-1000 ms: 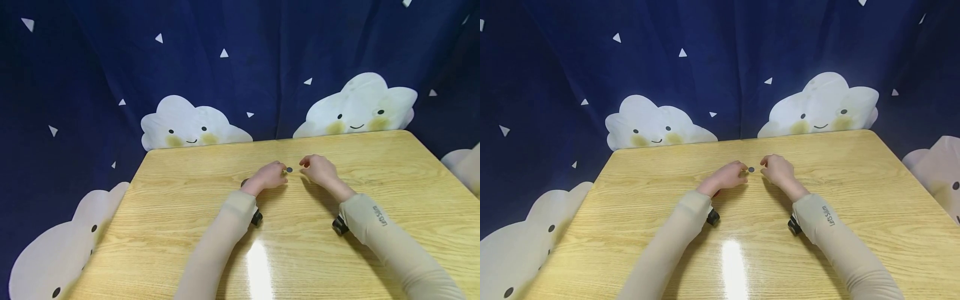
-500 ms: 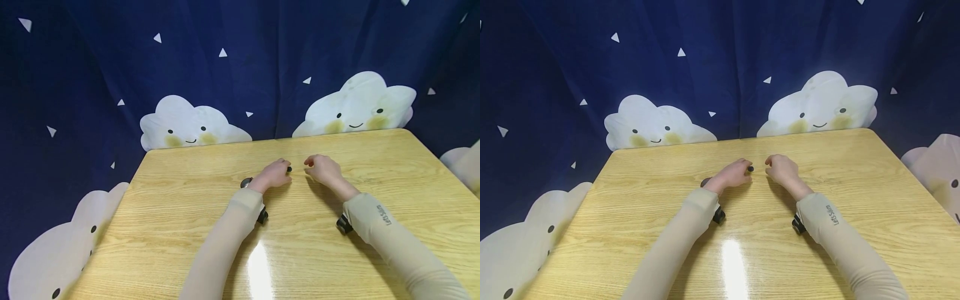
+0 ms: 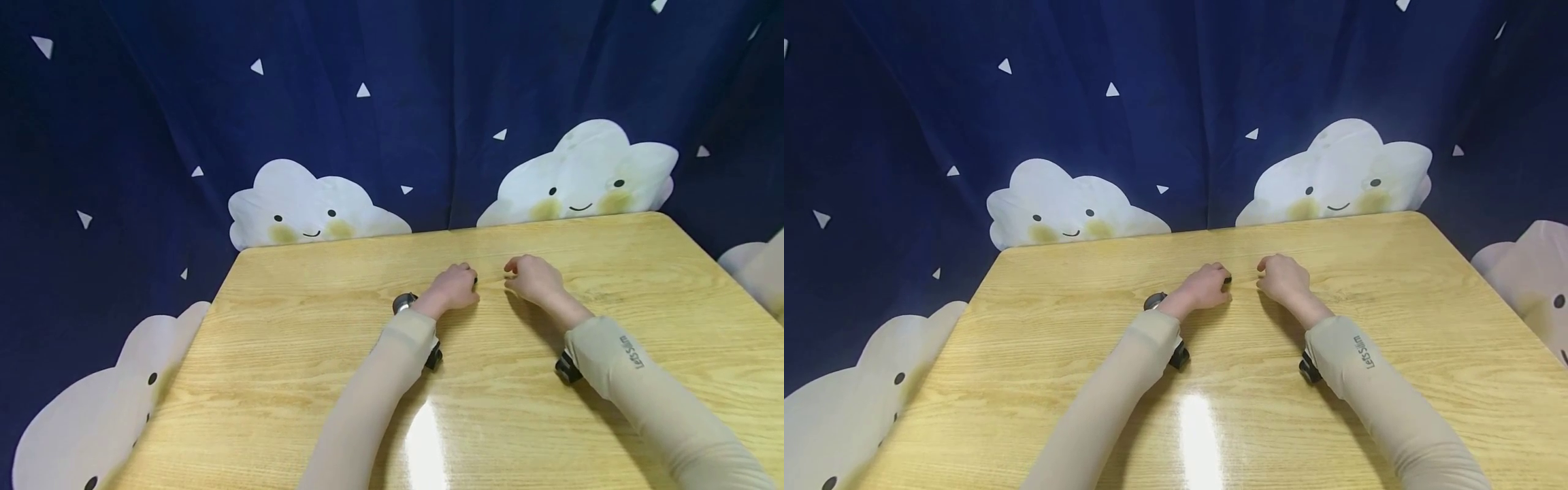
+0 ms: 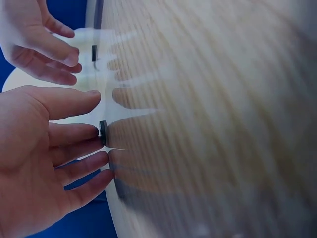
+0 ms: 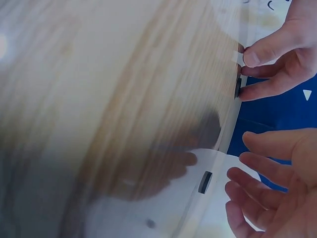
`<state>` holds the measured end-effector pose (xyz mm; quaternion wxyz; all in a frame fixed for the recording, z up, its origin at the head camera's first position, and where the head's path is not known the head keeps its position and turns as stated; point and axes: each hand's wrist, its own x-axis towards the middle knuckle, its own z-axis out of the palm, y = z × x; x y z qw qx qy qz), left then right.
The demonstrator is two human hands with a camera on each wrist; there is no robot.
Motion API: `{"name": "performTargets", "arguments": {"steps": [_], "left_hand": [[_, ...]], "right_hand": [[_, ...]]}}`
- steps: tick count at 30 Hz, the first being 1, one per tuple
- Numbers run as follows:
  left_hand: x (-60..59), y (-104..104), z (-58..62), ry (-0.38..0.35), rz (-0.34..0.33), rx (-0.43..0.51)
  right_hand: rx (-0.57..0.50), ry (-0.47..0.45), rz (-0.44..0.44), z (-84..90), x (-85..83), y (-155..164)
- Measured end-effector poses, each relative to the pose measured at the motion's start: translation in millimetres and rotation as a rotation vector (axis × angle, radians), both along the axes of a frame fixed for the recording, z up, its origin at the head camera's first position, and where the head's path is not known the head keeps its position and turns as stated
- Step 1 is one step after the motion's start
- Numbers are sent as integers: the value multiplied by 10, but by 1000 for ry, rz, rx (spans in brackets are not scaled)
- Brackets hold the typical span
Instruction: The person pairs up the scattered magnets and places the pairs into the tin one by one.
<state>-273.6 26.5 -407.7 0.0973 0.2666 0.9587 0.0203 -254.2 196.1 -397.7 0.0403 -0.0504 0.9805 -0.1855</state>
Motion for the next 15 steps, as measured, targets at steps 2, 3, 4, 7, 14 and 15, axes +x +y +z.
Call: {"name": "performTargets", "arguments": {"steps": [2, 3, 4, 7, 14, 15], "left_hand": [[8, 0, -1, 3, 0, -7], [10, 0, 0, 7, 1, -6], [12, -1, 2, 10, 3, -2], [18, -5, 7, 22, 5, 13], [26, 6, -18, 44, 1, 48], [26, 7, -22, 48, 2, 53]], "right_hand": [[1, -1, -3, -1, 2, 8], [3, -1, -4, -1, 2, 14], [3, 0, -6, 3, 4, 17], [7, 6, -6, 4, 1, 37], [5, 13, -4, 10, 10, 71], [3, 12, -2, 11, 12, 73]]}}
